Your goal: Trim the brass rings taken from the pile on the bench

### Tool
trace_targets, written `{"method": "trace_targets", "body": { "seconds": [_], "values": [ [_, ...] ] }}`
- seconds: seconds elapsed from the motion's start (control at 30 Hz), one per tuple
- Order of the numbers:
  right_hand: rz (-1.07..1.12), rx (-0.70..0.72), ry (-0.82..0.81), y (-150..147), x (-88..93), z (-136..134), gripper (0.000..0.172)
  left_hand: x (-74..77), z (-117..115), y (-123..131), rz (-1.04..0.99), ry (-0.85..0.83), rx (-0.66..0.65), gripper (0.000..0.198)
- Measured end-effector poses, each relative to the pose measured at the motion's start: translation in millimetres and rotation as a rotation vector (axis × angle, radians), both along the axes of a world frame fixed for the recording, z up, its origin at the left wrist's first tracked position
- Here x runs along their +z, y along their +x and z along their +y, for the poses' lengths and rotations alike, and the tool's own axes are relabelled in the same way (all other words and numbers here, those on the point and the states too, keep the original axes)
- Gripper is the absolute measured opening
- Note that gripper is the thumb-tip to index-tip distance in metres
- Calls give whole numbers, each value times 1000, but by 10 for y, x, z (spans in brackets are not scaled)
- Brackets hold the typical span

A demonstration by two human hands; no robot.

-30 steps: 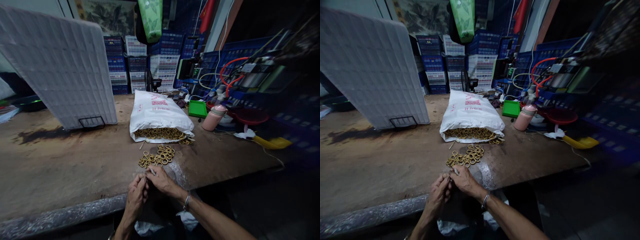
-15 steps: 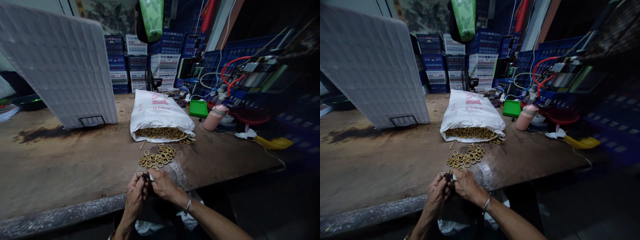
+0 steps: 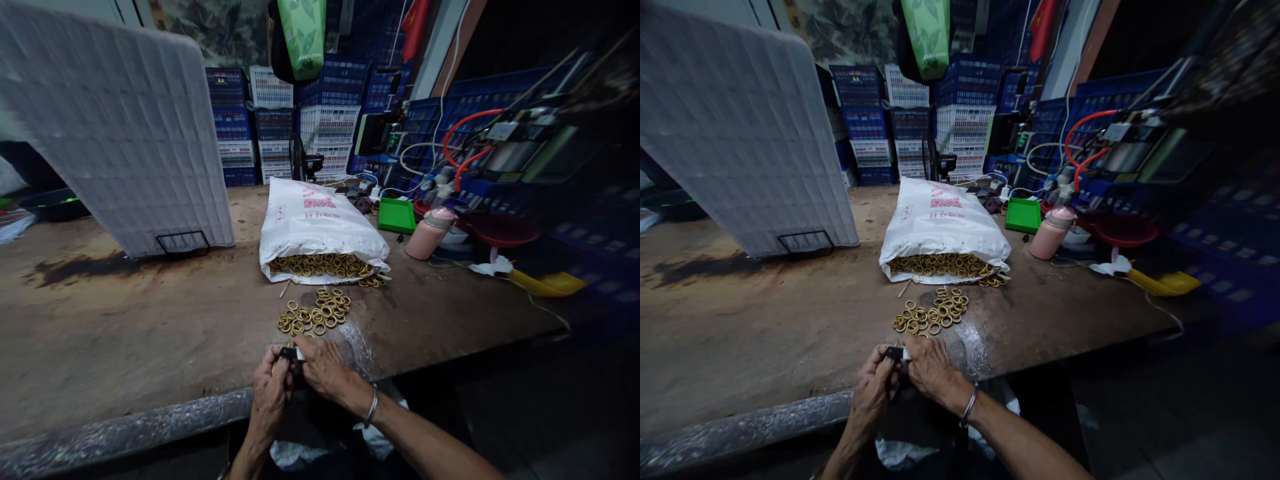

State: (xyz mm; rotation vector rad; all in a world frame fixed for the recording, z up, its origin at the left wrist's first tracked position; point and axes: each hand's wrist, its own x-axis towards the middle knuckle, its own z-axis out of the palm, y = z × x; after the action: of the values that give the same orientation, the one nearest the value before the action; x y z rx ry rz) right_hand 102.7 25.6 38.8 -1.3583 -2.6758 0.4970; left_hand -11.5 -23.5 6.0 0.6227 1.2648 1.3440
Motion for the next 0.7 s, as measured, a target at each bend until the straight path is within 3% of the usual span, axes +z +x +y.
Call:
{"method": "trace_targets", "body": {
  "seconds": [0.23,0.5,0.7],
  "values": [
    [28,10,5,1,-73,15,27,51,11,-12,15,25,-23,37],
    [-31,13,-35,-33,-26,14,25,38,-5,-25,28,19,2,38],
    [-66,-110,82,37,-15,308,22,147,-108,1,-89,40,-85,29]
  ]
}}
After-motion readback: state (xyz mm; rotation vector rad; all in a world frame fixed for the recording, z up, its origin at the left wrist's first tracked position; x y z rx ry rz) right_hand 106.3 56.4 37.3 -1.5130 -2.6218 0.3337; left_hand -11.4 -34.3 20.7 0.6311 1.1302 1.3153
